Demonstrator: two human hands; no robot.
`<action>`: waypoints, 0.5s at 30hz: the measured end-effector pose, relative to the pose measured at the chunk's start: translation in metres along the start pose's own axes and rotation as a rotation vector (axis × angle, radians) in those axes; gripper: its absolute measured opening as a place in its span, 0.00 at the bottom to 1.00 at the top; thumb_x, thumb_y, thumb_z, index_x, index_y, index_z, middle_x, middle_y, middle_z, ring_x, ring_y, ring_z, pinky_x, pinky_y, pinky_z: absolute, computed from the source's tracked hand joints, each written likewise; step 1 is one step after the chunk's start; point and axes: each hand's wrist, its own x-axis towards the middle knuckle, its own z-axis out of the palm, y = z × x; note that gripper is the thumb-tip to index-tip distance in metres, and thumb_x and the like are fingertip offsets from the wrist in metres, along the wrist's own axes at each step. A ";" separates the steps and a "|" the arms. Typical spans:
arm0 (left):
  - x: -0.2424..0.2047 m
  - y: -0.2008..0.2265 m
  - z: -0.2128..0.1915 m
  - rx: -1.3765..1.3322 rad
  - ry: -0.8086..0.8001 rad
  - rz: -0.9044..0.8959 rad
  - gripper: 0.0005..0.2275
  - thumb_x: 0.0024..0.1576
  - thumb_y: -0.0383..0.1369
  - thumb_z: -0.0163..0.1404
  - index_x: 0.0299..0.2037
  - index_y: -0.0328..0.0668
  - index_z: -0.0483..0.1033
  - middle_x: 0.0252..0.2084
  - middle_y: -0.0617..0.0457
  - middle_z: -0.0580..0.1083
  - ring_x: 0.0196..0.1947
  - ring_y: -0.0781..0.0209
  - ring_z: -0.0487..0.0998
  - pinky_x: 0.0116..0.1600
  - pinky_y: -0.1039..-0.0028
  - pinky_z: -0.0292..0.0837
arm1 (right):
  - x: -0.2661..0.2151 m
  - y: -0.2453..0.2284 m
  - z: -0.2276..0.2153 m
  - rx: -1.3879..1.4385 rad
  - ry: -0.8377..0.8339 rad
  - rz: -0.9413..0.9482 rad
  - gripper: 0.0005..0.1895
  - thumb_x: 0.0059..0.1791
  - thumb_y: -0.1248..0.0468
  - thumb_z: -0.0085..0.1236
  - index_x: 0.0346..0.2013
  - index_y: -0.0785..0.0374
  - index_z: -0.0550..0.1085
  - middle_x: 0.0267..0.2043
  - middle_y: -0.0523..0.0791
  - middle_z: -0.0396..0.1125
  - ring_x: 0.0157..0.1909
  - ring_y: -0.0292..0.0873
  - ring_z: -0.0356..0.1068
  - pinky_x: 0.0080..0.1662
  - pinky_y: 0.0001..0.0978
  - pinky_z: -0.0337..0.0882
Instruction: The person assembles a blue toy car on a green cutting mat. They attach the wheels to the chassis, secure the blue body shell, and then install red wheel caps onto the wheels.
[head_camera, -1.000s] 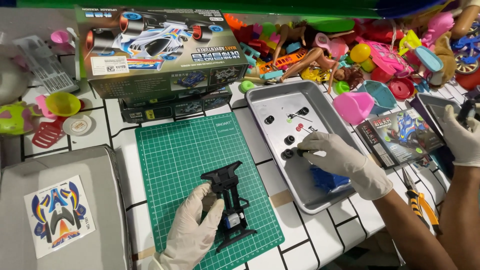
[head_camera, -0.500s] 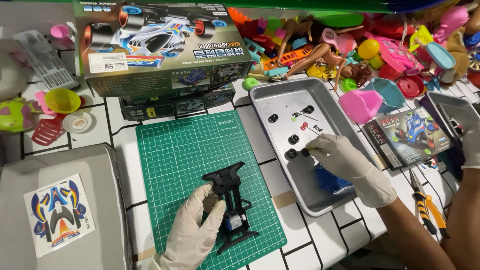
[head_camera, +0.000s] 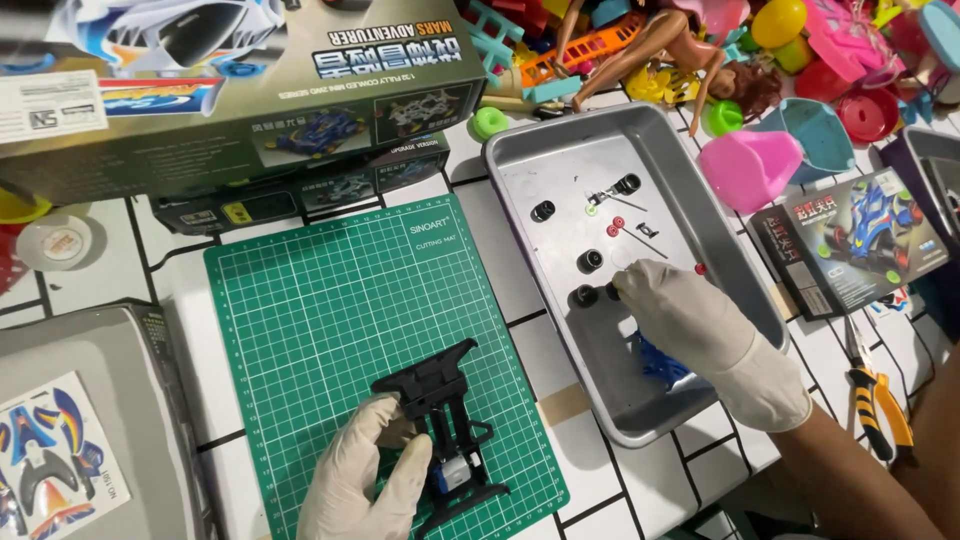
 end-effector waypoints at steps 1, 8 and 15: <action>0.001 -0.006 0.004 0.010 -0.002 -0.004 0.18 0.56 0.40 0.53 0.56 0.57 0.80 0.37 0.66 0.78 0.39 0.71 0.79 0.54 0.73 0.75 | -0.001 0.000 -0.012 0.010 0.000 0.004 0.09 0.49 0.76 0.42 0.38 0.60 0.66 0.26 0.41 0.60 0.22 0.34 0.58 0.25 0.28 0.65; -0.001 -0.004 0.008 -0.160 0.062 0.019 0.20 0.55 0.34 0.55 0.58 0.45 0.78 0.44 0.59 0.81 0.44 0.68 0.82 0.54 0.76 0.79 | -0.001 -0.010 -0.027 -0.479 -0.089 -0.181 0.14 0.46 0.78 0.46 0.33 0.55 0.71 0.31 0.38 0.56 0.31 0.35 0.54 0.31 0.28 0.59; -0.006 0.016 0.002 -0.302 -0.045 -0.115 0.23 0.56 0.31 0.53 0.65 0.51 0.74 0.51 0.59 0.81 0.51 0.68 0.80 0.60 0.76 0.77 | 0.014 0.006 -0.063 0.693 0.068 0.162 0.13 0.53 0.64 0.48 0.45 0.58 0.80 0.42 0.44 0.76 0.41 0.50 0.76 0.48 0.42 0.73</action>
